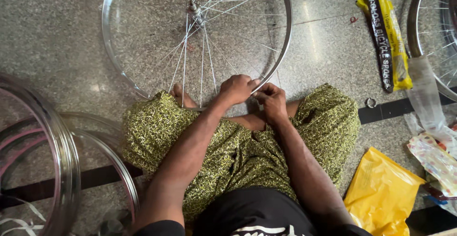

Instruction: The person laces spokes into a bicycle rim by hand and then tightens them using a spoke wrench while sitting on the floor.

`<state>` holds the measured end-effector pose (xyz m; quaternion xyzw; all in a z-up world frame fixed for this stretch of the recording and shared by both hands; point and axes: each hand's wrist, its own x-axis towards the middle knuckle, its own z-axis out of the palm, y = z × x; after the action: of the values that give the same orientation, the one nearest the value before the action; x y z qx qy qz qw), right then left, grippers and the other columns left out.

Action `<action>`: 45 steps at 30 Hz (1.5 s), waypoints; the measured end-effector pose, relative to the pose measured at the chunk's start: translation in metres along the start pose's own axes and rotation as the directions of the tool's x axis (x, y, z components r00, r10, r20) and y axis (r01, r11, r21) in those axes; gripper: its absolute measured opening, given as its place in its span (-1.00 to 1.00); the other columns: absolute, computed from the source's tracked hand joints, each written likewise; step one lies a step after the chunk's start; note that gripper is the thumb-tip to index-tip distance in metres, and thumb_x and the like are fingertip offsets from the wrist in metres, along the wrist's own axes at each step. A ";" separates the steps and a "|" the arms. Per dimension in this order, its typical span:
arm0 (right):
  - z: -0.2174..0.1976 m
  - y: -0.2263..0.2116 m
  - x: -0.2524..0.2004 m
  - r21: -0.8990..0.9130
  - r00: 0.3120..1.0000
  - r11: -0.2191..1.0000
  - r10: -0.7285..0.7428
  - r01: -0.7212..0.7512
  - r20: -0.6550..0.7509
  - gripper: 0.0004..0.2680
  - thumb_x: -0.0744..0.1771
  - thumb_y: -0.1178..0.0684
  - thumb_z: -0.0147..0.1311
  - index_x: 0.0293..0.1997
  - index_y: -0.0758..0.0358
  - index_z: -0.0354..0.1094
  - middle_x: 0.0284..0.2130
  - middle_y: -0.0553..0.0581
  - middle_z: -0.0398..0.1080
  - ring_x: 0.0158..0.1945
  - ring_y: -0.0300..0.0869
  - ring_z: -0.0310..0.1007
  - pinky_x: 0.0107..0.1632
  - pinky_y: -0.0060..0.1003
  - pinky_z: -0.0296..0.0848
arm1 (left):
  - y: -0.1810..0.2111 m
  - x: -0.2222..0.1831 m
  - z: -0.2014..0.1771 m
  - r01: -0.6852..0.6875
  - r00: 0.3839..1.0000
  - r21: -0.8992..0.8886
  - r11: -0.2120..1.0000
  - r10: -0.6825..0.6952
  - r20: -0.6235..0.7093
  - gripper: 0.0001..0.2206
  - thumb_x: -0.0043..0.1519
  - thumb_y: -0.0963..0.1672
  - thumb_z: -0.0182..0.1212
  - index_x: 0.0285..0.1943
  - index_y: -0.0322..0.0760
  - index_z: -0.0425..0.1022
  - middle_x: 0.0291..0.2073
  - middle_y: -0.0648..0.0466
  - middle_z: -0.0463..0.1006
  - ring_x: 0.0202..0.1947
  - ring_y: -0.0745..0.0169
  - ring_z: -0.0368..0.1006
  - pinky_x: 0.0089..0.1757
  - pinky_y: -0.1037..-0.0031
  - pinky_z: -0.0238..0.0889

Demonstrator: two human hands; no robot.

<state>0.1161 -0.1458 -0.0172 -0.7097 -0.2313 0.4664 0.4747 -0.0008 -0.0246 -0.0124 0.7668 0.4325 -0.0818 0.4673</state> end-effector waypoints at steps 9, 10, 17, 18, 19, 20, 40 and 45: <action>0.001 -0.003 0.000 0.058 0.999 0.998 -0.036 0.034 0.038 -0.96 0.29 0.29 0.15 -0.31 0.29 0.42 -0.47 0.04 0.43 -0.45 -0.31 0.32 -0.36 -0.40 0.32 | -0.016 0.014 0.012 -0.059 0.998 -0.002 0.998 0.059 -0.017 -0.64 0.36 0.05 0.08 -0.12 -0.30 0.59 -0.26 -0.09 0.65 -0.25 0.05 0.57 -0.19 0.22 0.35; 0.002 -0.008 -0.003 0.093 0.998 0.994 0.050 -0.052 0.030 -0.96 0.30 0.29 0.13 -0.30 0.30 0.41 -0.47 0.05 0.41 -0.44 -0.29 0.31 -0.36 -0.37 0.36 | -0.025 0.021 0.009 -0.174 0.985 -0.084 0.981 0.173 -0.022 -0.69 0.31 0.01 0.12 -0.10 -0.30 0.58 -0.27 -0.07 0.66 -0.26 0.09 0.59 -0.21 0.26 0.38; -0.044 -0.059 0.003 0.517 0.972 0.853 0.177 -0.071 -0.158 -0.83 0.35 0.31 -0.11 0.00 0.48 0.34 -0.25 0.25 0.44 -0.19 -0.10 0.49 -0.09 -0.29 0.61 | -0.009 -0.005 0.009 0.079 0.992 0.059 0.995 -0.084 0.092 -0.61 0.46 0.06 -0.08 -0.07 -0.30 0.51 -0.50 0.11 0.38 -0.52 0.28 0.27 -0.40 0.29 0.26; -0.053 -0.057 0.004 0.753 0.980 0.657 0.134 0.024 -0.148 -0.81 0.35 0.32 -0.15 0.06 0.57 0.27 -0.20 0.31 0.42 -0.15 -0.04 0.52 -0.03 -0.25 0.66 | -0.008 -0.007 0.007 0.091 0.987 -0.080 0.993 -0.080 0.139 -0.69 0.42 0.01 -0.06 -0.05 -0.29 0.47 -0.51 0.11 0.42 -0.55 0.30 0.31 -0.43 0.30 0.27; -0.053 -0.048 0.001 0.739 0.979 0.673 0.168 -0.027 -0.117 -0.79 0.35 0.32 -0.14 0.09 0.57 0.26 -0.18 0.34 0.42 -0.16 -0.04 0.52 -0.05 -0.26 0.65 | -0.010 -0.008 0.002 0.110 0.980 -0.217 0.970 -0.069 0.185 -0.75 0.38 -0.05 -0.04 -0.02 -0.29 0.44 -0.53 0.11 0.46 -0.58 0.32 0.36 -0.46 0.31 0.29; -0.049 -0.042 0.003 0.724 0.979 0.687 0.186 -0.067 -0.086 -0.78 0.36 0.31 -0.13 0.12 0.57 0.25 -0.16 0.36 0.43 -0.17 -0.04 0.52 -0.07 -0.28 0.64 | -0.008 -0.004 -0.004 0.122 0.975 -0.345 0.931 -0.047 0.216 -0.81 0.35 -0.10 -0.03 0.00 -0.29 0.41 -0.55 0.10 0.50 -0.61 0.34 0.41 -0.49 0.32 0.30; -0.048 0.002 0.029 0.612 0.961 0.787 0.103 0.078 -0.255 -0.88 0.36 0.22 0.15 -0.02 0.33 0.41 -0.35 0.05 0.46 -0.35 -0.26 0.45 -0.30 -0.38 0.49 | -0.011 -0.004 0.016 0.097 0.984 -0.107 0.990 -0.079 0.159 -0.73 0.38 -0.02 -0.02 0.05 -0.26 0.45 -0.42 -0.05 0.62 -0.51 0.17 0.52 -0.42 0.27 0.35; -0.057 0.003 0.059 0.638 0.894 0.767 0.234 0.072 -0.382 -0.88 0.38 0.20 0.17 -0.08 0.38 0.31 -0.45 0.08 0.31 -0.47 -0.20 0.28 -0.42 -0.32 0.39 | -0.016 -0.027 0.009 -0.044 0.997 0.073 0.996 0.039 0.065 -0.61 0.46 0.05 -0.02 -0.08 -0.32 0.57 -0.44 -0.03 0.50 -0.53 0.29 0.32 -0.48 0.40 0.15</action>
<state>0.1930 -0.1274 -0.0395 -0.6025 0.0857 0.3647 0.7047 -0.0268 -0.0442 -0.0132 0.7895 0.3981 -0.1127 0.4534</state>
